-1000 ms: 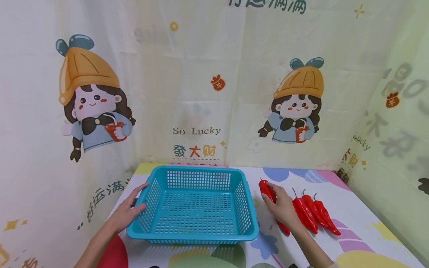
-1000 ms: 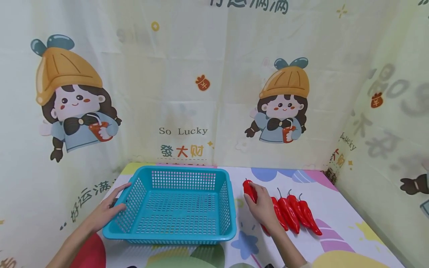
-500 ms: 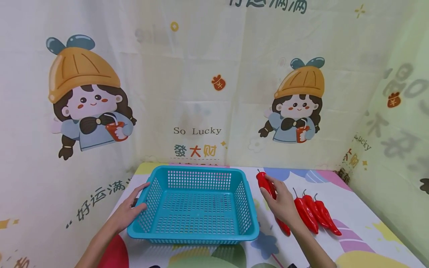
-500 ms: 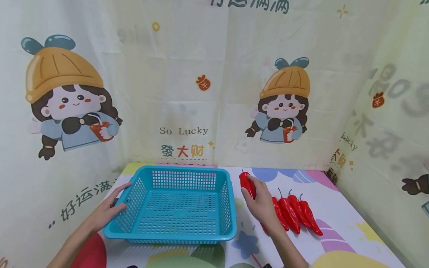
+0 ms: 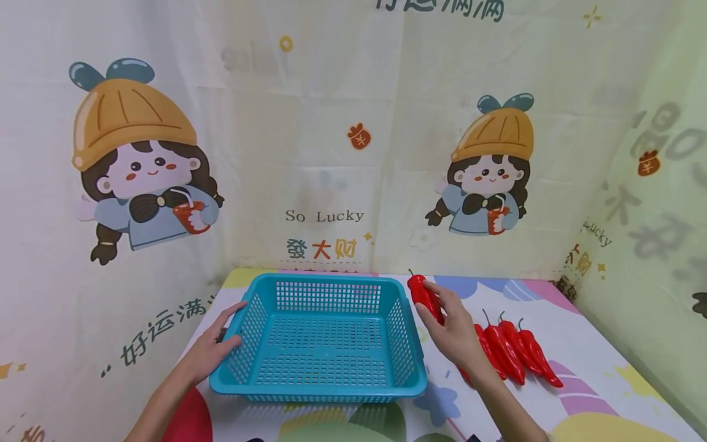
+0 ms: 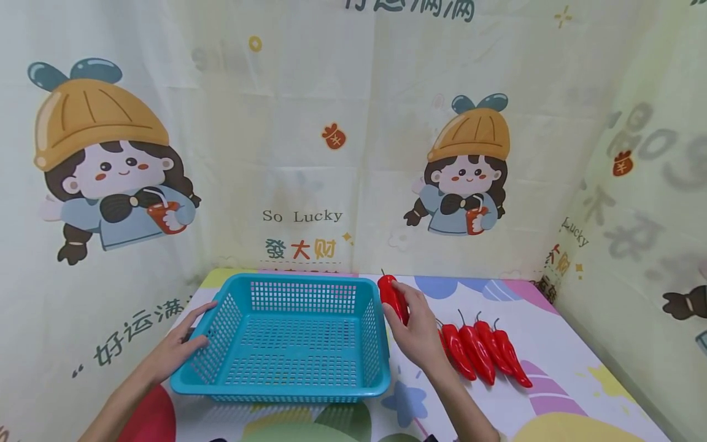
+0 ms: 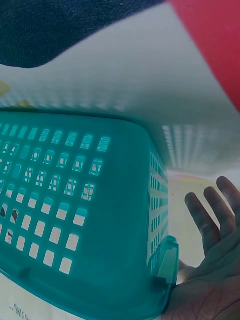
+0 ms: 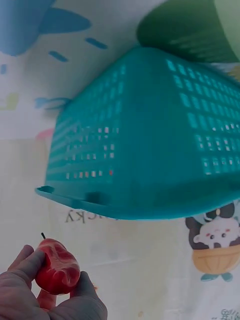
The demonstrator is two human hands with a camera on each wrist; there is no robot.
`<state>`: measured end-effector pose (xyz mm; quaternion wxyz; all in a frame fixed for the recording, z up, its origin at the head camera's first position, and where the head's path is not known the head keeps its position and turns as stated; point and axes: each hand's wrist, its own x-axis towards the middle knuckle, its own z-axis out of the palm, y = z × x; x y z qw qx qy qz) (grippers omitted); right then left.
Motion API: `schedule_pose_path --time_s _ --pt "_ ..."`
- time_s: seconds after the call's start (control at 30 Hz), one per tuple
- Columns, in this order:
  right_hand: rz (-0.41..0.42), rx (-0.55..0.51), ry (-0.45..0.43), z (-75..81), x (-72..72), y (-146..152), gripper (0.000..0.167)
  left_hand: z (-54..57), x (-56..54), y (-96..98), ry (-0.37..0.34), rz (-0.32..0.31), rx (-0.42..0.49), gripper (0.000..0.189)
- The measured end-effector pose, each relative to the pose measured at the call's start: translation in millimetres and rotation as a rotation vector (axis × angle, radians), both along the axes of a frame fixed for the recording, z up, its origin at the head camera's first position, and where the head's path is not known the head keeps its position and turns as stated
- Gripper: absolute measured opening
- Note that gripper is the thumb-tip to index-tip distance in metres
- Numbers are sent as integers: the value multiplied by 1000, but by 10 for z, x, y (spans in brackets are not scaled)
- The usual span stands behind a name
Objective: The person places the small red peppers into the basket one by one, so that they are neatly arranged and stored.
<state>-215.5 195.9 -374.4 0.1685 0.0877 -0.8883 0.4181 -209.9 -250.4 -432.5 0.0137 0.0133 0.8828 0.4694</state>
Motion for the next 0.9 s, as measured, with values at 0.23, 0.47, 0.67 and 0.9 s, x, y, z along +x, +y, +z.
schedule_pose_path --time_s 0.23,0.47,0.67,0.9 --pt "46 -40 17 18 10 -156 78 -2 2 12 1 7 -9 73" --pt "83 -60 33 -1 2 -319 79 -24 -5 3 9 6 -5 71" --pt "109 -57 55 -12 3 -459 76 -41 -10 0 10 2 -5 72" --pt "145 -67 57 -17 -2 -595 70 -34 -11 -6 5 -4 6 72"
